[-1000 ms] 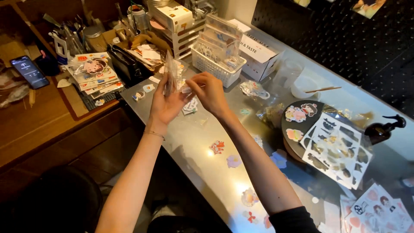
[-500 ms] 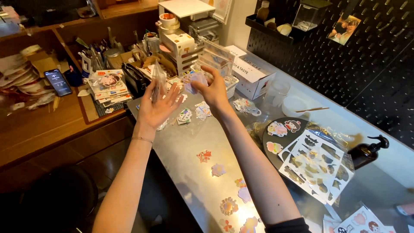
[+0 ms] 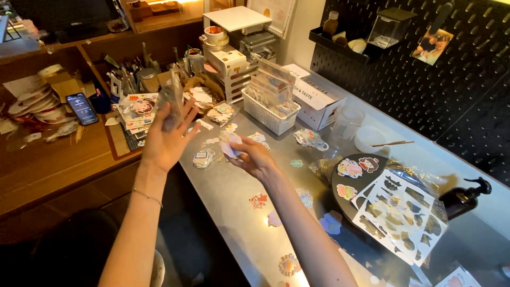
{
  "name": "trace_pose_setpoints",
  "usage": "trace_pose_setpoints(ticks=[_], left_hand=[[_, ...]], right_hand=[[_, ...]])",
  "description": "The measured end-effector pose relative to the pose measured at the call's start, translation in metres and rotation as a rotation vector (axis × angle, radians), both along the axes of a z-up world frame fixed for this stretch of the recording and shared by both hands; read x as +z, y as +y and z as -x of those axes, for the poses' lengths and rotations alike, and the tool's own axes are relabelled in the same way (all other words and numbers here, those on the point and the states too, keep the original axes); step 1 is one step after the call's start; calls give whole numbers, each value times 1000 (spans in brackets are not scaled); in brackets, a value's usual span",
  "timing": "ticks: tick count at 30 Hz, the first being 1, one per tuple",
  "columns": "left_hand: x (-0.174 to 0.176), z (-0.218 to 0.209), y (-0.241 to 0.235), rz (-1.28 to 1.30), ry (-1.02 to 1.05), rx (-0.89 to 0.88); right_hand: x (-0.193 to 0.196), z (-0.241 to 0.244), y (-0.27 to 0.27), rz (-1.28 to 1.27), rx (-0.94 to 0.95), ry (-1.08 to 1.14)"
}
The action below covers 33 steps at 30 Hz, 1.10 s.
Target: Sorting and packaging various decorative stickers into small plastic bags on a stainless steel table.
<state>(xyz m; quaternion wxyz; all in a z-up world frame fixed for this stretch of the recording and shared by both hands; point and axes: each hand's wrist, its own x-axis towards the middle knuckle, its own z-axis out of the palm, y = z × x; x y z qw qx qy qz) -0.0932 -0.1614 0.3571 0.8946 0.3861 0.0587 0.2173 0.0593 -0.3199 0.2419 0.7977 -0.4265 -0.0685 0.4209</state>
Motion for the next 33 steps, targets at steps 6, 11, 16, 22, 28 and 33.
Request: trace_pose_setpoints(ticks=[6, 11, 16, 22, 28, 33], left_hand=[[-28, -7, 82, 376, 155, 139], [-30, -29, 116, 416, 266, 248], [-97, -82, 192, 350, 330, 147], [-154, -117, 199, 467, 363, 111], [-95, -92, 195, 448, 295, 60], [-71, -70, 208, 472, 248, 110]], right_hand=[[125, 83, -21, -372, 203, -440], [34, 39, -92, -526, 364, -611], [67, 66, -27, -535, 364, -590], [154, 88, 20, -549, 309, -614], [220, 97, 14, -423, 221, -605], [196, 57, 82, -303, 151, -427]])
